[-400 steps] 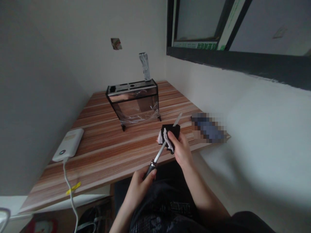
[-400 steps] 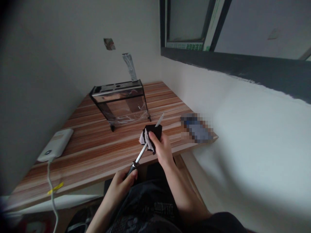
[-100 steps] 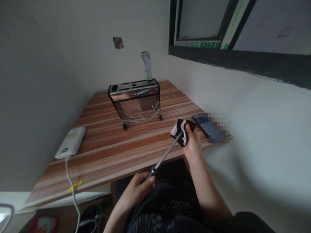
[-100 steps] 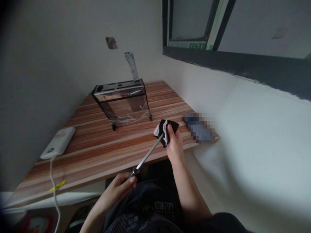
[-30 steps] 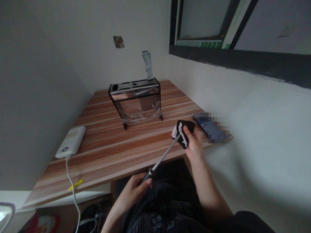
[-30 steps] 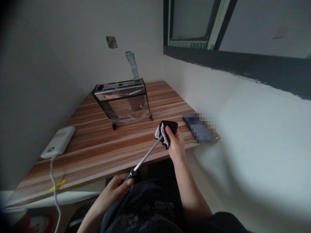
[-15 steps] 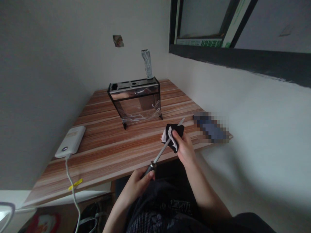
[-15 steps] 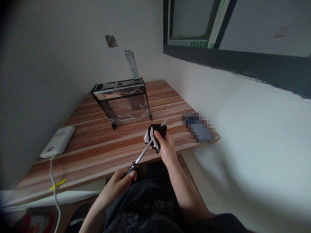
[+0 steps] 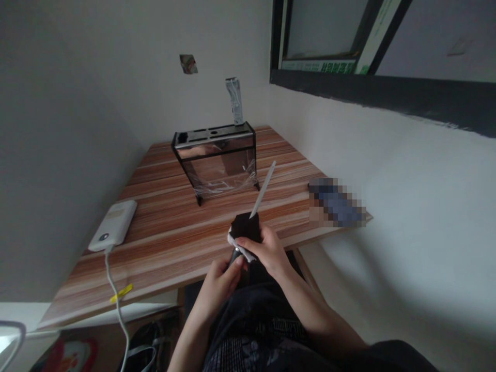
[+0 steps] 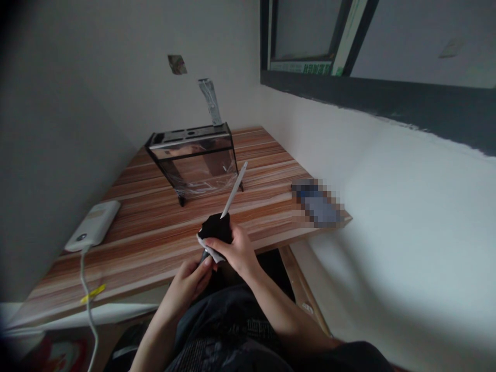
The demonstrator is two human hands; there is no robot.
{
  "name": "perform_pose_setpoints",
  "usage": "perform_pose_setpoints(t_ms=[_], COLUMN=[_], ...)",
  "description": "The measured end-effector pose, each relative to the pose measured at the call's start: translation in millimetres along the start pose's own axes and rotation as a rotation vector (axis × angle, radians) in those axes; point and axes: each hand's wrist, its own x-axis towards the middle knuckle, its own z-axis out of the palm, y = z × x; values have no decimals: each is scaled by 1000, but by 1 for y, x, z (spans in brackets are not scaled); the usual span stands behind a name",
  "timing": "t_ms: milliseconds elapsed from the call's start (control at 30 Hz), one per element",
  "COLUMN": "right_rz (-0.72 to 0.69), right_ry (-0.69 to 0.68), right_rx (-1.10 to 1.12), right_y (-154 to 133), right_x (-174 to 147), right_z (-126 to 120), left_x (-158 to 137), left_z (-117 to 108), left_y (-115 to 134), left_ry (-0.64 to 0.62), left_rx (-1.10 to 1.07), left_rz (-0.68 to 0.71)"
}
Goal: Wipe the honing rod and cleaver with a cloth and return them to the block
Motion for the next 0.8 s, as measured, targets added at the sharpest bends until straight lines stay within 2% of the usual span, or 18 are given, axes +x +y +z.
perform_pose_setpoints(t_ms=[433, 800], right_rz=[4, 11], right_ry=[38, 67], right_rx=[30, 95], right_y=[4, 4], right_x=[-1, 1], right_z=[-1, -7], left_x=[-1, -1], left_z=[0, -3], left_y=[-6, -13], left_ry=[-32, -26], left_rx=[-14, 64], left_rz=[-29, 48])
